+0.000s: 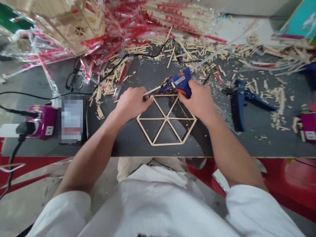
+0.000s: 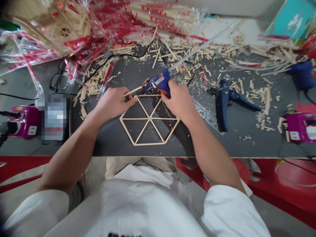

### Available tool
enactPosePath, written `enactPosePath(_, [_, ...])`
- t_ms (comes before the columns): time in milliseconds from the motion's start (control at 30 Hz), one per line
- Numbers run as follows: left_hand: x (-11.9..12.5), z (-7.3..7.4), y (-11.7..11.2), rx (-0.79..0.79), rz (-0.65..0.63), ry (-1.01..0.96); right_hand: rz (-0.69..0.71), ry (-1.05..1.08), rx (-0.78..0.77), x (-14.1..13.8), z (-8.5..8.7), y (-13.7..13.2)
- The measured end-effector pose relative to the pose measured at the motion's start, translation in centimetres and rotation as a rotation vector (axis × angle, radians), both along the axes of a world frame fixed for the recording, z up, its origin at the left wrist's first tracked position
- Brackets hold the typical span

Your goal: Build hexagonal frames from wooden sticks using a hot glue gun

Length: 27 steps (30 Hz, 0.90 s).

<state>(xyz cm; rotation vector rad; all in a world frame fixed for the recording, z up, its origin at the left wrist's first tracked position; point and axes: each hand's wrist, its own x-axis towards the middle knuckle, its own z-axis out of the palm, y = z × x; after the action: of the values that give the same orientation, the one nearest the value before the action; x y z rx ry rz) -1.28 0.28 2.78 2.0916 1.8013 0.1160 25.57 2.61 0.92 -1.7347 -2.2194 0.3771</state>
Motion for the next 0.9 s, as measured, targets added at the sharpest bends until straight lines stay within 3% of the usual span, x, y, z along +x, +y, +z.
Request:
enactPosePath(667, [0.1,0.1,0.0,-0.027,0.024,0.003,-0.032,-0.022,-0.025,1.5,2.1,-0.4])
enactPosePath(900, [0.1,0.1,0.0,-0.011,0.027,0.018,-0.020,-0.090,0.007,2.1,2.1,-0.3])
